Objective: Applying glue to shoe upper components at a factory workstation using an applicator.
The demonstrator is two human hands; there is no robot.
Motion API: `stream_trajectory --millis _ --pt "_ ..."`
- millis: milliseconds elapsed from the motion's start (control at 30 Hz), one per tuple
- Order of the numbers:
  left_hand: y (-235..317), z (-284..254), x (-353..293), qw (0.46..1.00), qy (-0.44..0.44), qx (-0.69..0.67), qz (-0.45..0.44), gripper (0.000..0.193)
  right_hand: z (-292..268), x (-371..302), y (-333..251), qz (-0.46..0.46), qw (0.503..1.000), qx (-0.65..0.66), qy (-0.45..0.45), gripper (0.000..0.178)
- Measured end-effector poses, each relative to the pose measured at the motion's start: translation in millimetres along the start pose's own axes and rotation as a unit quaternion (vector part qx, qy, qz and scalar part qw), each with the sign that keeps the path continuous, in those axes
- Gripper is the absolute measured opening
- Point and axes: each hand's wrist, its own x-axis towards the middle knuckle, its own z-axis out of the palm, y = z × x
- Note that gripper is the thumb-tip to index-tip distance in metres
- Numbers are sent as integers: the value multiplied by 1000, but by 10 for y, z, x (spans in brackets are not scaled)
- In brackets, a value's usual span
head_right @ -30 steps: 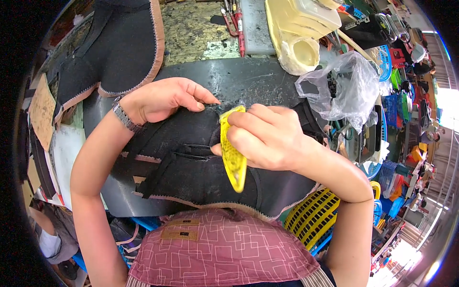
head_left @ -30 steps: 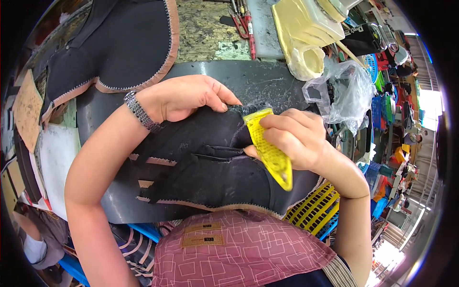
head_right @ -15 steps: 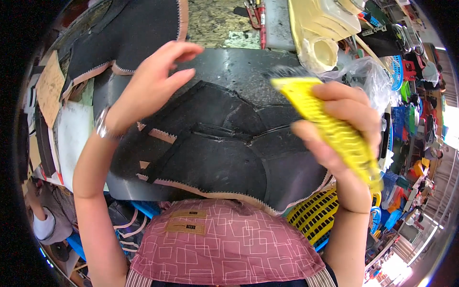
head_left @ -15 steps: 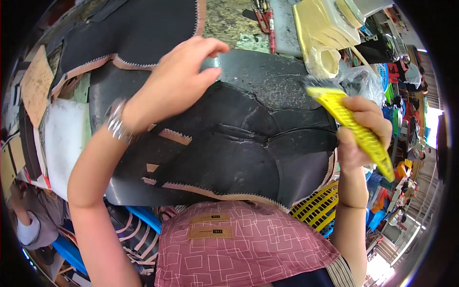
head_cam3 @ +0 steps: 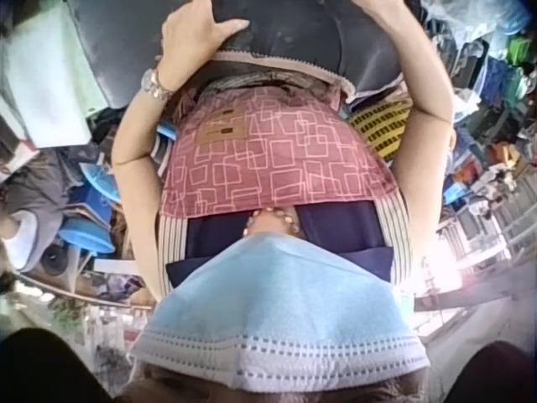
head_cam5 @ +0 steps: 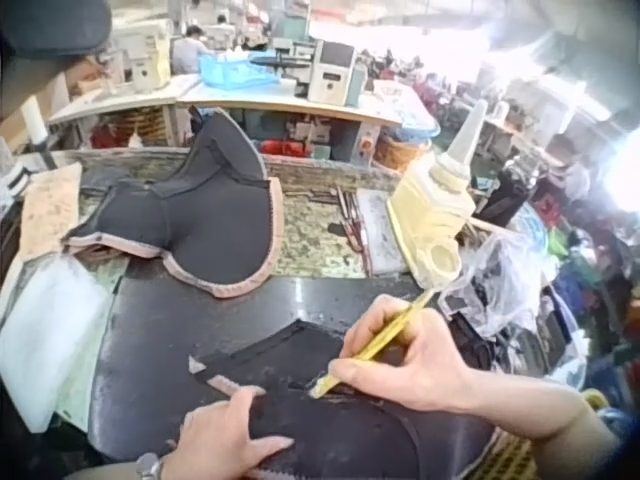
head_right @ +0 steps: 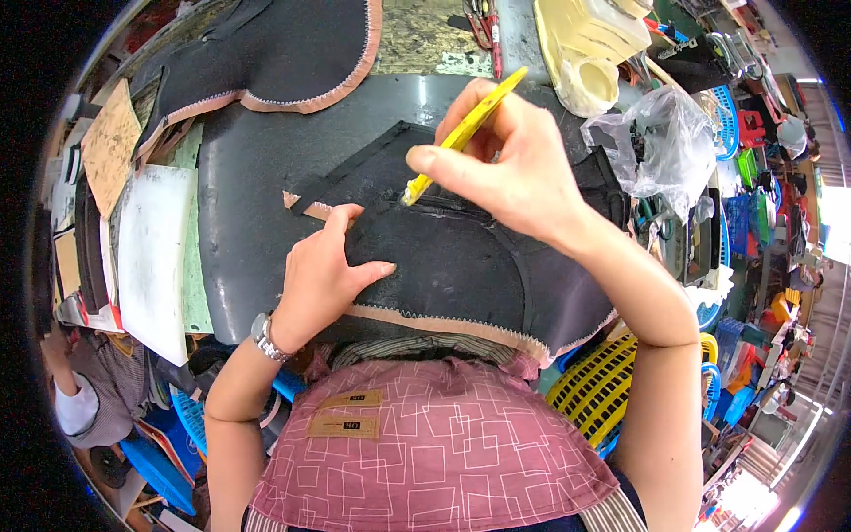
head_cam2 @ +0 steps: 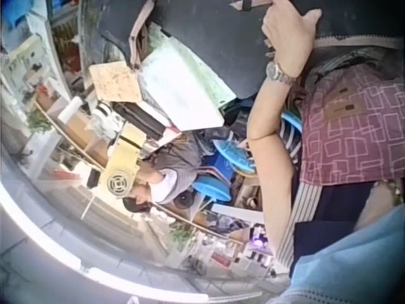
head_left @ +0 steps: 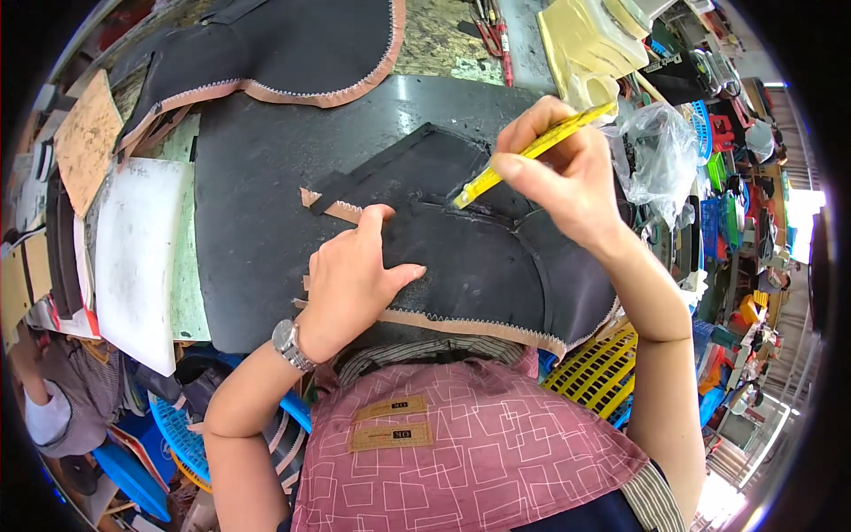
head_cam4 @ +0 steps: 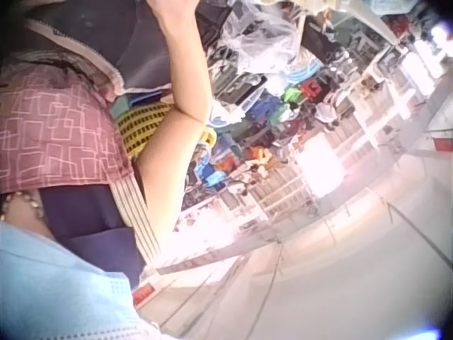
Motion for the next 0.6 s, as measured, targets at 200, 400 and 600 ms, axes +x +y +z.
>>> stream_trajectory --millis 200,400,600 --pt "-2 -21 -6 1000 -16 -2 -25 54 269 20 67 -15 976 -207 -58 30" --pt "-27 -10 -36 1000 3 7 24 54 167 110 96 11 962 -254 -99 31" --pt "-13 -20 -27 1000 -1 -10 25 52 27 496 297 -33 990 -134 18 30"
